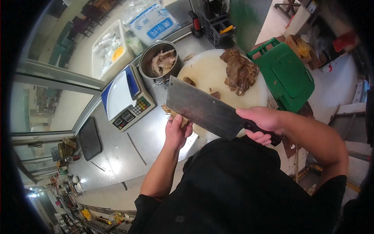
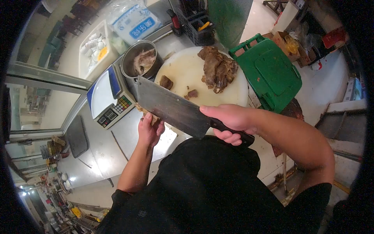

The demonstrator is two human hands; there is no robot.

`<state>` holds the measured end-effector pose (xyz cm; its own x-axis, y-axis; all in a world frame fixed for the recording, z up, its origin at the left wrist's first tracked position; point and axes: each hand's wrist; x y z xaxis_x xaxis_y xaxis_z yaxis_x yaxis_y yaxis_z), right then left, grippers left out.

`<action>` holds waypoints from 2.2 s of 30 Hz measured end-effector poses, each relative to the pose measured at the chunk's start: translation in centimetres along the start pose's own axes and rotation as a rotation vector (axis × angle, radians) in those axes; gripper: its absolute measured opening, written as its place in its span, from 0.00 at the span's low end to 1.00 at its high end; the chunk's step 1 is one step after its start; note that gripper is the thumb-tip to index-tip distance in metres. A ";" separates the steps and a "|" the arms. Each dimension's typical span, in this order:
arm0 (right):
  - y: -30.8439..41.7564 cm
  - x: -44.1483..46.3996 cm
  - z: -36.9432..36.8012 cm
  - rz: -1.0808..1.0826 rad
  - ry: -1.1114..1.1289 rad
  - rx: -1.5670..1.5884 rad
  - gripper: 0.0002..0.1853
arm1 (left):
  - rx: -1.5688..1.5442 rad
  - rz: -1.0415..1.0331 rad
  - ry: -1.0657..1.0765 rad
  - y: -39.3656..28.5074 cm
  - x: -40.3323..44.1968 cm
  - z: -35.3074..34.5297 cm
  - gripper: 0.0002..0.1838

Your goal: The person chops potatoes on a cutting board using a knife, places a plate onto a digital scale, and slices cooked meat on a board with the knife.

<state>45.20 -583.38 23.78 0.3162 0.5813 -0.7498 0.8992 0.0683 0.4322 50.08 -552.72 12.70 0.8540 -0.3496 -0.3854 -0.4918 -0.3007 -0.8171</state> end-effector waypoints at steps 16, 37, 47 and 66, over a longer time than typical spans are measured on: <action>-0.8 -1.2 -2.3 0.227 -0.008 -0.178 0.33 | -0.007 -0.239 0.217 -3.1 -0.8 0.0 0.29; -3.2 -3.1 -1.9 0.274 -0.061 -0.271 0.24 | -0.073 -0.184 0.160 -5.1 -0.4 0.0 0.31; -10.0 3.3 6.1 0.306 -0.757 -1.636 0.37 | -0.663 0.321 0.233 -6.0 -0.7 -0.5 0.26; 0.5 4.6 -5.1 1.521 -0.808 -1.227 0.15 | -0.309 0.393 0.204 -3.5 -3.4 -7.1 0.18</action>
<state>45.60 -576.56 23.09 0.7613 0.3096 0.5697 -0.6305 0.5585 0.5391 47.71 -556.80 19.87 0.5604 -0.6441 -0.5207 -0.8210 -0.3487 -0.4521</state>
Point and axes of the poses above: each hand's wrist, its own x-axis towards the middle knuckle, its own z-axis out of the back of the hand, y = z × x, and after that the axes turned 1 degree about -z, right-handed
